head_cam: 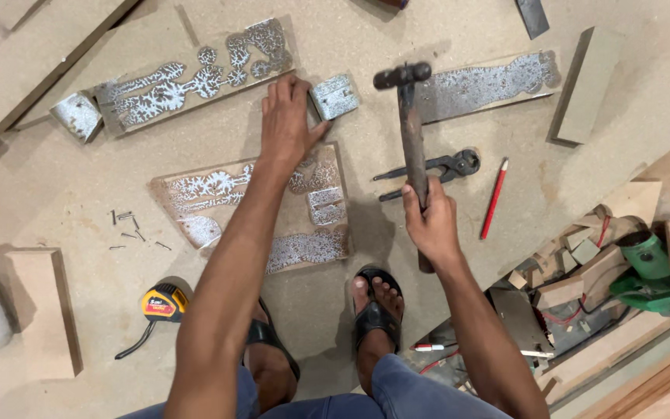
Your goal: The person uses a hammer to attach metal components to wood, handles small nails, and uses a small wooden stick to spread white glue across a decorative wooden panel.
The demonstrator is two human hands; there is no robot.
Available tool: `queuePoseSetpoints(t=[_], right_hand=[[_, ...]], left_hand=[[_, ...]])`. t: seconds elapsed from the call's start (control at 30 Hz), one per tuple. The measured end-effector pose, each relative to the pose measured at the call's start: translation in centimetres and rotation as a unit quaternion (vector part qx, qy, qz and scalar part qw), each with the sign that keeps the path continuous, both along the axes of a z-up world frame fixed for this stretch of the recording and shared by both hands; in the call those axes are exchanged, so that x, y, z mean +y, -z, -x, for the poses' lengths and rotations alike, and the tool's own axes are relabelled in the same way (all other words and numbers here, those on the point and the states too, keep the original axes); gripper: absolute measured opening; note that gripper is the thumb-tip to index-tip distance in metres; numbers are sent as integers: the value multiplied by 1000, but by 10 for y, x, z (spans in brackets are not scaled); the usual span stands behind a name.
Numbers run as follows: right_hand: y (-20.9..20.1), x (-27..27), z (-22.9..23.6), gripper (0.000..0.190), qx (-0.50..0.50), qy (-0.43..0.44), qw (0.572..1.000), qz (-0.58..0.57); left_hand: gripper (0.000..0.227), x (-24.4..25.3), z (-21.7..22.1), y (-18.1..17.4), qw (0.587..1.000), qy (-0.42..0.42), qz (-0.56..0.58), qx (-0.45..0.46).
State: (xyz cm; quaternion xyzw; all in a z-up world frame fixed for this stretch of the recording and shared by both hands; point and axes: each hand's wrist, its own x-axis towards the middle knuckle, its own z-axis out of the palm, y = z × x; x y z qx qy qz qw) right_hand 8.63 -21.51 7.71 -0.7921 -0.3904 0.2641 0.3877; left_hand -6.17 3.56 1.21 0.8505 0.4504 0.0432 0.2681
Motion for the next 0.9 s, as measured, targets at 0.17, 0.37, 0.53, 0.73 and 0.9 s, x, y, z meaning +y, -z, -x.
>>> queuePoseSetpoints(t=[0.17,0.37,0.53,0.73,0.9], right_hand=[[3,20,0,20,-14,-7,1000,-19],[12,25,3,24,-33,-2,999,30],[8,16,11,23,-15,16,1000,10],[-10,35,17,21,-75,-80,994,-13],[-61,14,12,19,-85,56,993,-65]], left_hand=[[76,0,-7,9,1000,-3,-11,-28],[73,-1,-10,0,1000,-5,-20,-20],[71,0,-5,8,999,-1,-40,-37],[70,0,-7,2,997,-2,-53,-47],[72,-1,-7,7,999,4,-46,-28]])
